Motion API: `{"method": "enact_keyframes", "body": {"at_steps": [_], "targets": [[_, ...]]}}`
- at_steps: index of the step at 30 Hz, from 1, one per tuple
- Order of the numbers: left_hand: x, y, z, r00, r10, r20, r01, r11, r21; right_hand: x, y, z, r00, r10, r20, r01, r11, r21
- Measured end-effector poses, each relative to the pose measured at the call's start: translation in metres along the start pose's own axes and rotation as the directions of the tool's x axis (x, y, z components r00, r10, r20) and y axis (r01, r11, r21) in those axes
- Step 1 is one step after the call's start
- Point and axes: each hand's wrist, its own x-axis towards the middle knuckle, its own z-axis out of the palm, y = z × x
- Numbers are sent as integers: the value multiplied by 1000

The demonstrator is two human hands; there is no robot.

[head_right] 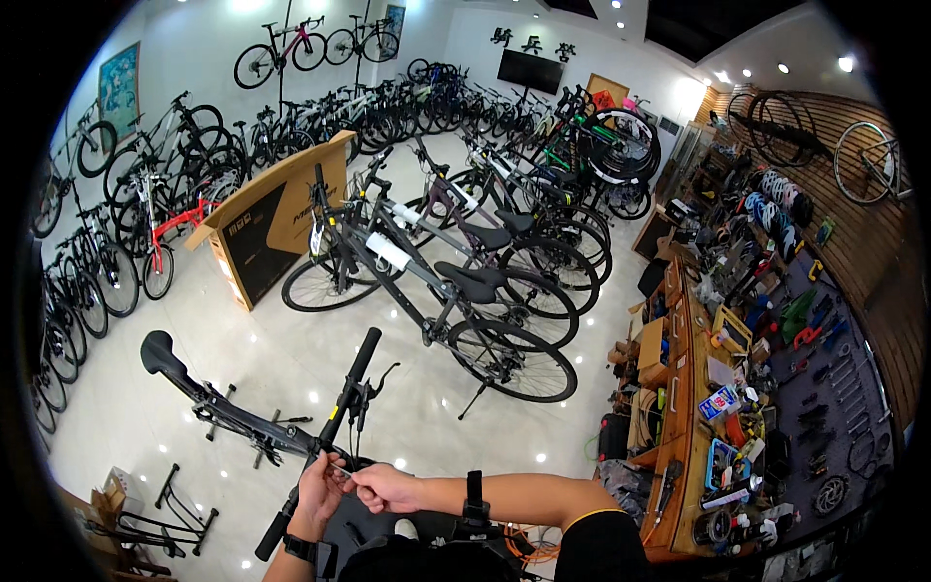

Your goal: The person installs a bicycle handlebar onto the bike's stem using an Allen wrench. They align the bar, insert the bolts, and tighten them to secure the handlebar in place. The person then adjusts the brake levers and grip position on the handlebar.

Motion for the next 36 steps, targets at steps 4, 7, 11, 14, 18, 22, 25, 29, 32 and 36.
{"method": "enact_keyframes", "body": {"at_steps": [4,7,11,14,18,22,25,29,32,36], "targets": [[4,0,-5,1000,-11,-13,11,1000,20,-11,-9,5,895,-438,77,220,285,-933],[0,2,-5,999,-25,-35,27,999,30,-9,-15,10,877,-452,163,115,-131,-985],[-1,1,-1,1000,-11,-6,11,1000,-15,3,-12,0,966,-163,-203,33,851,-523],[1,1,-3,1000,-10,21,11,1000,-19,6,-17,-12,971,-66,-230,-27,925,-380],[-3,3,-6,1000,0,-5,0,1000,23,-18,-27,10,933,-329,148,-2,-414,-910],[5,1,-11,1000,-10,3,10,1000,-26,-7,-18,7,953,-285,105,98,-38,-994],[2,3,0,999,-36,6,36,998,-51,-2,-20,1,1000,-3,-31,-13,860,-510],[6,1,-4,1000,-30,7,31,998,-55,-12,-31,17,994,-12,-107,-42,869,-493],[4,5,-8,1000,-25,5,25,999,-26,-28,-24,34,901,-408,150,66,-215,-975],[4,5,-10,999,-37,13,38,999,-20,-15,-7,24,762,-468,448,118,-580,-806]]}}
